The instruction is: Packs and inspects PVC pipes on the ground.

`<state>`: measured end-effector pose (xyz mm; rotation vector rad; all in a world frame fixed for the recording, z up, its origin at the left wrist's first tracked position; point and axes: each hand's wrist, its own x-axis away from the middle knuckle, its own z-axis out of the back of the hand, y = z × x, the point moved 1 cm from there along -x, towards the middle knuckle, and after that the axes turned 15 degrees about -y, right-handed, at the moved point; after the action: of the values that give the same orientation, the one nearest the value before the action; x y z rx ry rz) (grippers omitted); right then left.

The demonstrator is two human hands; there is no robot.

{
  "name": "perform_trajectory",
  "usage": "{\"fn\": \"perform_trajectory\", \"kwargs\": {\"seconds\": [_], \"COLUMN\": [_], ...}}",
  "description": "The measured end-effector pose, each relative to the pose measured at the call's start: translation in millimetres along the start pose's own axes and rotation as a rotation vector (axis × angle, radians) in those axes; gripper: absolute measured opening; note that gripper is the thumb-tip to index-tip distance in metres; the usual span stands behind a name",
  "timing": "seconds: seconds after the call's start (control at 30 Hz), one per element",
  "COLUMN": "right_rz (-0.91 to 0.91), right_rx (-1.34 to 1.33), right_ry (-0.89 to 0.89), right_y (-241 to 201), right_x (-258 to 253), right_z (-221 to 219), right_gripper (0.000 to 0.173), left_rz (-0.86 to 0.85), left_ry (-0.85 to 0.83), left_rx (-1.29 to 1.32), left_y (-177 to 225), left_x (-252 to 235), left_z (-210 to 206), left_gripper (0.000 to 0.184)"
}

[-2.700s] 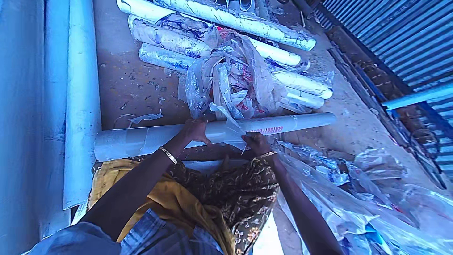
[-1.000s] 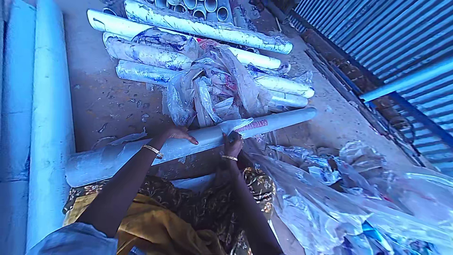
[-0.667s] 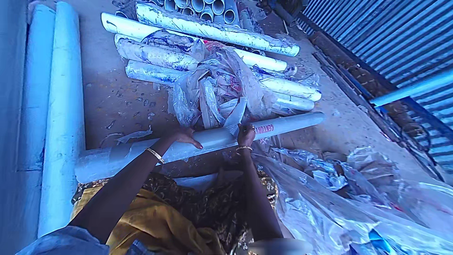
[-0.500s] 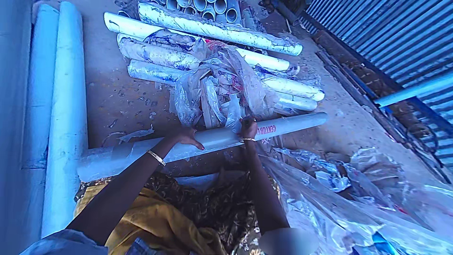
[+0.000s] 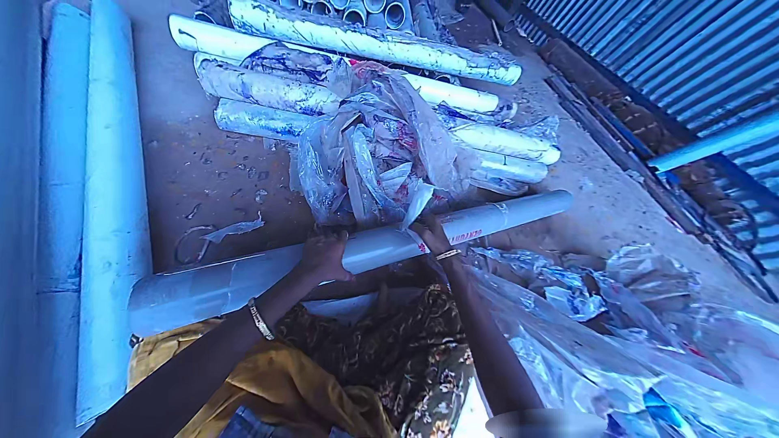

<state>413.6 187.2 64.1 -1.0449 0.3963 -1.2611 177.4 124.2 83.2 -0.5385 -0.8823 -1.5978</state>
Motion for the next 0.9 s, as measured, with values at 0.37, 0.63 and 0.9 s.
{"fn": "perform_trajectory", "kwargs": {"seconds": [0.37, 0.63, 0.9], "right_rz": [0.111, 0.491, 0.268], "right_rx": [-0.941, -0.04, 0.361], "right_ry": [0.904, -0.175, -0.019], "right_y": [17.5, -29.1, 25.6], "right_x": [55.9, 45.3, 43.6], "right_z": [22.4, -33.5, -10.6], "right_gripper": [0.025, 0.028, 0.036], "left_rz": [-0.125, -0.115, -0.137], "left_ry": [-0.057, 0.012, 0.017], "left_rx": [0.046, 0.05, 0.046], "left_y": [20.9, 26.9, 25.2], "left_x": [-34.3, -29.8, -25.5], "left_z": [10.5, -2.0, -3.7], "left_gripper": [0.098, 0.097, 0.095]}}
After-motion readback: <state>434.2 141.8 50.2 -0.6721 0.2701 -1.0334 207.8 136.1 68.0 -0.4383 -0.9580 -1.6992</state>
